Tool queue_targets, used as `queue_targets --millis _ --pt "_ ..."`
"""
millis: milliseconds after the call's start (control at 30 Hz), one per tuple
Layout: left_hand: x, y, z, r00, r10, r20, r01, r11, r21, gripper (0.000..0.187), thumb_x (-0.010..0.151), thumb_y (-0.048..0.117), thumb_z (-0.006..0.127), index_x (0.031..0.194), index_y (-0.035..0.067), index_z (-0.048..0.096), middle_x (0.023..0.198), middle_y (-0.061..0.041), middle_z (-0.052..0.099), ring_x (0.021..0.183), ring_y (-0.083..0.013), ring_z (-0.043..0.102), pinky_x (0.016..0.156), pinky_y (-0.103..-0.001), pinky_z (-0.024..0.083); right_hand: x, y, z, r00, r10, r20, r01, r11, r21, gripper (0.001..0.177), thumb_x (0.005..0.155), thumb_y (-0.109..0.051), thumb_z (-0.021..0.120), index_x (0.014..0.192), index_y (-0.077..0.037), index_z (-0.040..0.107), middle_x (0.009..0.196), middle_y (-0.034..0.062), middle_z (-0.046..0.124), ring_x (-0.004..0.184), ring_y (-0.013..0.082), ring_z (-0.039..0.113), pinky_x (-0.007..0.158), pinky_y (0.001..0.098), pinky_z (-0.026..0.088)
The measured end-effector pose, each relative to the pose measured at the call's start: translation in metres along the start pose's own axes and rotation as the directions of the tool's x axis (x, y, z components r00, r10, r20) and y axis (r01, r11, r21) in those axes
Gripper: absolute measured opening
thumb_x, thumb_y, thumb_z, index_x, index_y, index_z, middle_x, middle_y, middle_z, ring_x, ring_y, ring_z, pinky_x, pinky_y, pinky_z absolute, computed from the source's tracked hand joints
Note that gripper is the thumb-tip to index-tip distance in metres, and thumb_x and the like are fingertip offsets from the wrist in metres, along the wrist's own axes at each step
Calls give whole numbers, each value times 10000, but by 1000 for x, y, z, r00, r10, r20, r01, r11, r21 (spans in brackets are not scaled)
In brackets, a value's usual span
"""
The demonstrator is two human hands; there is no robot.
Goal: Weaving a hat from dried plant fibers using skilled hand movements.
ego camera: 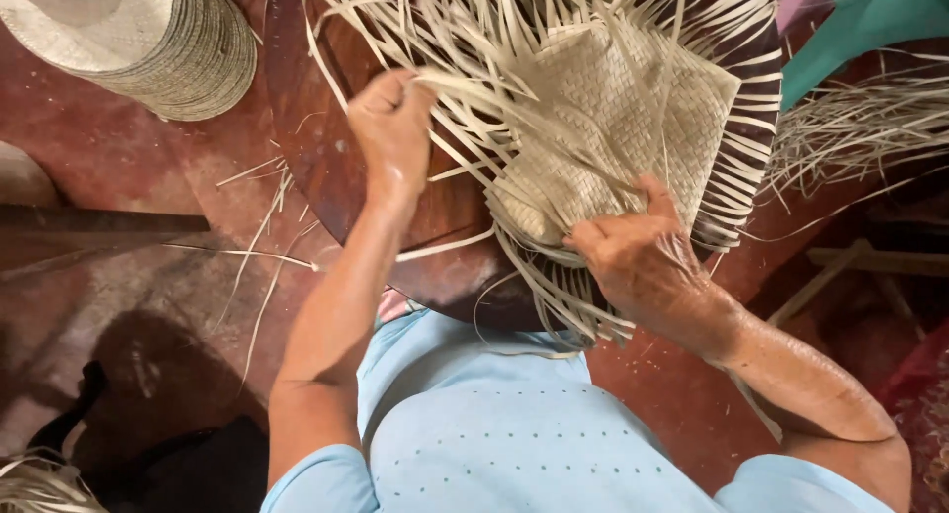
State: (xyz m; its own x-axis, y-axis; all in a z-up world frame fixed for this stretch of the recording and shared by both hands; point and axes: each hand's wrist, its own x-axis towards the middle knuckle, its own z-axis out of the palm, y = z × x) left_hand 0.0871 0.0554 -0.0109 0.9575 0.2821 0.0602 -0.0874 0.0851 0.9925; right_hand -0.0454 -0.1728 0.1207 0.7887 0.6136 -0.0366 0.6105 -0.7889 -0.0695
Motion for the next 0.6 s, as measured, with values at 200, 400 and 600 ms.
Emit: queue_targets --millis 200,400,600 --pt "75 6 -21 981 -12 -192 14 1000 5 183 930 1 634 816 18 776 926 -126 820 821 -168 786 648 -204 716 -2 2 3 999 2 -37 0 997 77 379 1086 -188 561 724 -89 615 489 15 605 397 159 599 1074 597 433" --pt "89 34 -61 895 -446 -22 428 871 -242 444 856 259 778 1164 -10 605 901 -57 646 615 -91 640 496 -201 576 -6 -2 20 981 128 -148 -100 977 188 350 1030 -109 662 698 -90 551 505 13 538 422 136 504 1119 658 398" --pt "-57 -13 -46 861 295 -414 -253 955 156 99 997 141 719 1045 58 695 904 -102 626 869 -173 641 870 -341 526 -22 5 57 929 318 -192 -271 934 235 323 1077 -328 592 814 -145 628 539 9 573 524 183 657 1120 715 367"
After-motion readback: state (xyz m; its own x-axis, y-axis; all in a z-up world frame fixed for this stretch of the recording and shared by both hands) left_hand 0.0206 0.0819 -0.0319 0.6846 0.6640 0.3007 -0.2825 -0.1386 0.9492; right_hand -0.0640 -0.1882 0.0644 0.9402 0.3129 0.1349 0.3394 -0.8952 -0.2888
